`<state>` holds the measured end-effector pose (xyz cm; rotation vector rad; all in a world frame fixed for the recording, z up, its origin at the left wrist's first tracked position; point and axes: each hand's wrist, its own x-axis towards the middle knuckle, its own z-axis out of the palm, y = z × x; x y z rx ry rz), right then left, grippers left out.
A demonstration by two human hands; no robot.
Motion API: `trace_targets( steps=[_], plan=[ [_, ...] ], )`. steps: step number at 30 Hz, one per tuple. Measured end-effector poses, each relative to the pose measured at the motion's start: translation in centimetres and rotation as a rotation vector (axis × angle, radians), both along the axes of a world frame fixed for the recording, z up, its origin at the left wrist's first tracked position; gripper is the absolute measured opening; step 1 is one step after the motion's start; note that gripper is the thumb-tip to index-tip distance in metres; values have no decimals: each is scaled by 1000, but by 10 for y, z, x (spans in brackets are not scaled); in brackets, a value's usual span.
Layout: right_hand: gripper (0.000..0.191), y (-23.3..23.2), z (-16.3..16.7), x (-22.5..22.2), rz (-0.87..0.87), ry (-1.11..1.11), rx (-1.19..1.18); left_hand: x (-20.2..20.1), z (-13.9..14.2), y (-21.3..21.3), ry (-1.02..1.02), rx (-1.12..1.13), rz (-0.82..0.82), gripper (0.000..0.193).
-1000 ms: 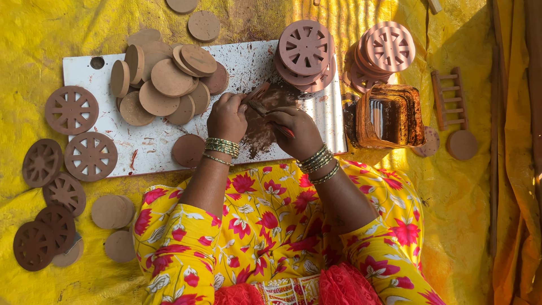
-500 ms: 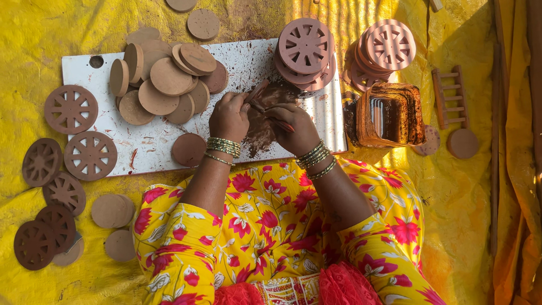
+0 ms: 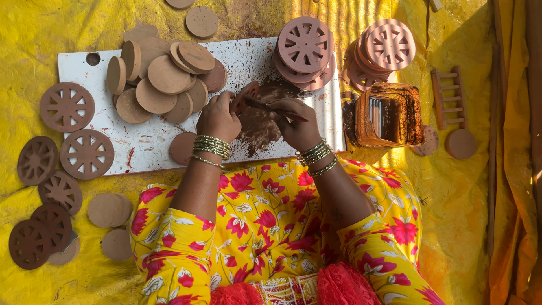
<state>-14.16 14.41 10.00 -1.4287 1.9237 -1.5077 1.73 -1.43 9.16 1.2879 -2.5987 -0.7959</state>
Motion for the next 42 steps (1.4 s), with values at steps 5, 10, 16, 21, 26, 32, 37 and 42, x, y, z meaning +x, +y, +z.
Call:
trace_targets(
  steps=[5, 10, 16, 21, 26, 32, 37, 42],
  plan=[
    [19, -2, -3, 6, 46, 78, -39, -1, -1, -1, 218, 55, 44, 24],
    [19, -1, 1, 2, -6, -39, -34, -1, -15, -6, 285, -123, 52, 17],
    [20, -2, 0, 2, -28, -15, -12, -3, -21, -1, 315, -48, -5, 22],
    [19, -5, -4, 10, -14, -51, -25, -1, -16, 0, 244, -45, -102, 40],
    [19, -4, -2, 9, 18, 26, -65, -2, -11, -1, 171, 6, -43, 40],
    [20, -3, 0, 15, 35, 67, -41, 0, -12, 0, 165, 0, -42, 38],
    [22, -3, 2, 18, 78, 76, 8, 0, -14, -2, 154, -23, -19, 36],
    [22, -2, 5, 21, 69, 141, -22, 3, -16, -4, 181, -62, -48, 39]
  ],
)
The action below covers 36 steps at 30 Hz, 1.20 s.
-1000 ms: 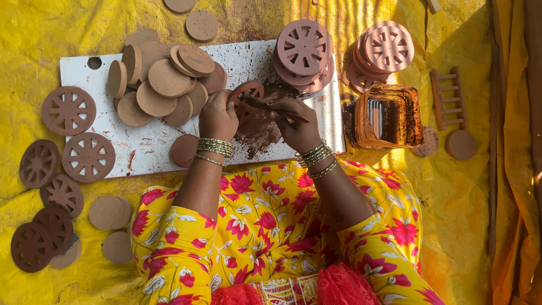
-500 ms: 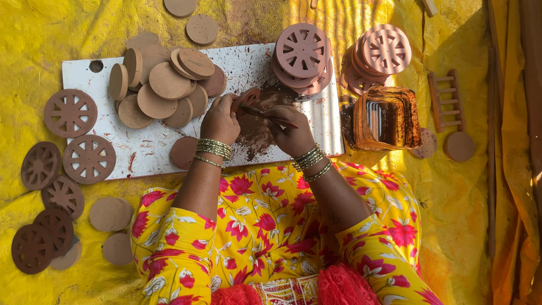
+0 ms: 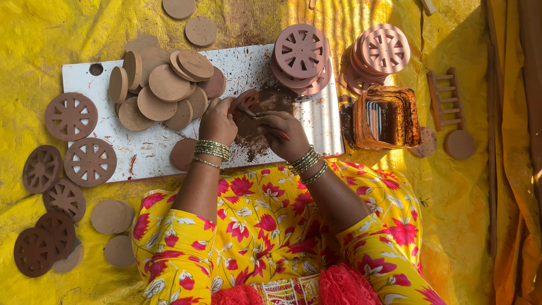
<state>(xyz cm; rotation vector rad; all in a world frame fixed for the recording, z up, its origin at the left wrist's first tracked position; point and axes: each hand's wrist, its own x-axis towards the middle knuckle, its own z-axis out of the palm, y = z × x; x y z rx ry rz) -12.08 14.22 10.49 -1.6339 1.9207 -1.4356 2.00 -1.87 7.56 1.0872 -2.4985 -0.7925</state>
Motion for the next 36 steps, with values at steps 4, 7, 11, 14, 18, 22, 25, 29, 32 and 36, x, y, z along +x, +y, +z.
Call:
trace_targets(
  steps=[4, 7, 11, 14, 18, 22, 25, 29, 32, 36],
  plan=[
    [25, -1, 3, 6, 62, -8, 21, 0, -2, 0, -17, 31, -1, 42],
    [23, 0, 5, 0, 56, 14, 73, 1, -2, -2, 13, 28, 18, 41],
    [22, 1, 4, -6, 37, -32, -22, 2, 0, -4, 12, 44, 6, 42],
    [22, -1, 0, -1, 26, -91, -44, 0, -2, 0, -7, 20, -15, 43],
    [23, -3, -4, 0, 55, -44, 26, 1, -7, -3, 14, 105, 33, 41],
    [25, -3, -5, 0, 145, -29, 25, 1, -18, -9, 81, 88, 127, 27],
    [27, -2, -5, 3, 230, 15, 24, 5, -24, -15, 90, 62, 181, 27],
    [24, -1, -2, -7, 124, 7, 75, 13, -30, -24, 89, 27, 207, 22],
    [21, 1, 0, -19, 50, -121, 14, 11, -36, -27, 135, 16, 191, 22],
    [19, 2, -3, -17, 15, -103, -76, 5, -39, -22, 170, 30, 133, 22]
  ],
)
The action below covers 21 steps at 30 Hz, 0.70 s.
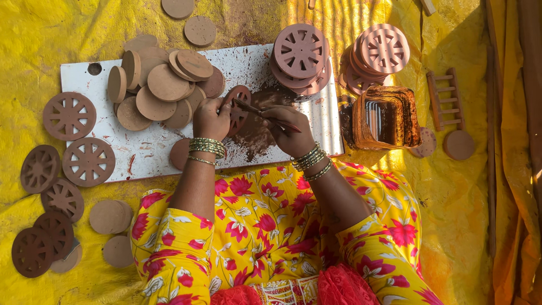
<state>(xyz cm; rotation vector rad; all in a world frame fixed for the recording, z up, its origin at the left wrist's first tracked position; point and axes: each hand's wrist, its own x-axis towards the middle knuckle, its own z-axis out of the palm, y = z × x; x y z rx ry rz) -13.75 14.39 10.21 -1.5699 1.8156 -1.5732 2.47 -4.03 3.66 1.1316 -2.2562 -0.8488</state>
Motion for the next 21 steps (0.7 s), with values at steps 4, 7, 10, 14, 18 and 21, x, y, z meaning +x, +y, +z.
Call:
trace_targets(
  steps=[4, 7, 10, 14, 18, 21],
  plan=[
    [19, -5, -3, 11, -33, -5, 32, -5, 10, 11, -4, -14, -146, 23],
    [17, -5, 0, 7, -116, -5, 71, -9, 23, 22, -36, 44, -192, 23],
    [17, 3, 7, -7, -112, -68, 205, -13, 34, 29, -100, 100, -176, 24],
    [16, 4, 12, -7, -69, -77, 151, -14, 38, 29, -127, 110, -179, 26],
    [15, -3, 11, 0, -59, 90, -13, -16, 33, 30, -101, 54, -173, 27],
    [14, 0, 11, -4, -47, -5, 173, -16, 30, 28, -139, 92, -187, 27]
  ],
)
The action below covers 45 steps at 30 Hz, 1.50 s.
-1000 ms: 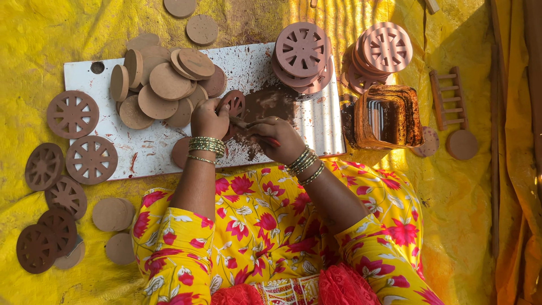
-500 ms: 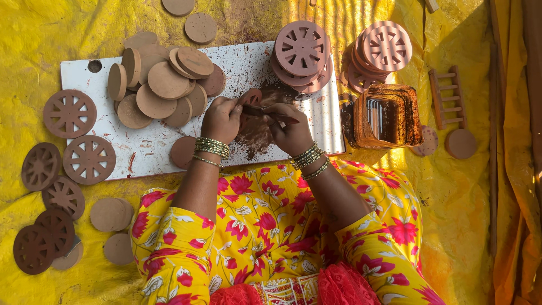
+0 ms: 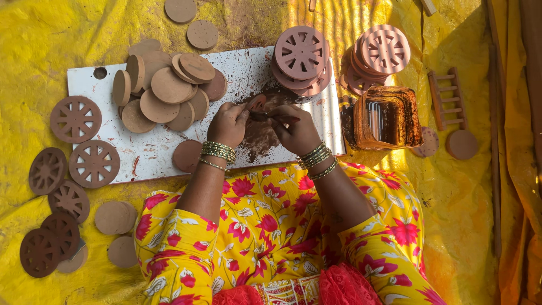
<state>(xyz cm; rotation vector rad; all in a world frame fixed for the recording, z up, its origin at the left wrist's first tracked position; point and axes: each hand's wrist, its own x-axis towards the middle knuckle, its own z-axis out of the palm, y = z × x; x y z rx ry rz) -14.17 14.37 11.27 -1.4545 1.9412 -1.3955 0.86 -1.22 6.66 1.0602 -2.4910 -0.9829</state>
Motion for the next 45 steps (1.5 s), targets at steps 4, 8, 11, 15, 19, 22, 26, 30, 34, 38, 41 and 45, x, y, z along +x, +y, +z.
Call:
trace_targets(
  steps=[4, 8, 11, 15, 19, 22, 26, 30, 34, 38, 41, 45],
  plan=[
    [14, 2, -1, 0, -22, 25, -51, -1, -1, 3, -4, 30, 12, 29],
    [15, -1, -2, 3, -34, 34, -56, -3, -1, 4, 15, 2, -16, 29],
    [14, 0, -2, 1, -9, 76, -62, -2, -1, 1, 10, 5, 32, 28],
    [14, 0, -3, 0, 33, 89, -132, -3, -4, 4, -35, 7, -7, 29],
    [15, -2, -7, 1, -27, 20, -25, -2, -9, 2, 28, -18, 13, 30],
    [15, 0, -12, -2, -24, 49, -41, 0, -11, -3, 72, -40, 57, 28],
    [17, -1, -28, 4, -60, -21, -94, 0, -14, 0, 50, -52, 75, 28],
    [16, -5, -44, 4, -85, -309, -166, 1, -17, -3, 41, -36, 93, 27],
    [15, -3, -51, -1, -78, -334, -171, 4, -18, -10, 84, -53, 104, 25],
    [13, -3, -56, 4, -36, -231, -210, 3, -21, -8, 86, -65, 117, 25],
    [14, -6, -60, 4, -64, -228, -227, 2, -24, -8, 84, -53, 112, 25],
    [14, -9, -60, 2, -109, -476, -178, 6, -26, -14, 150, -80, 109, 28]
  ],
)
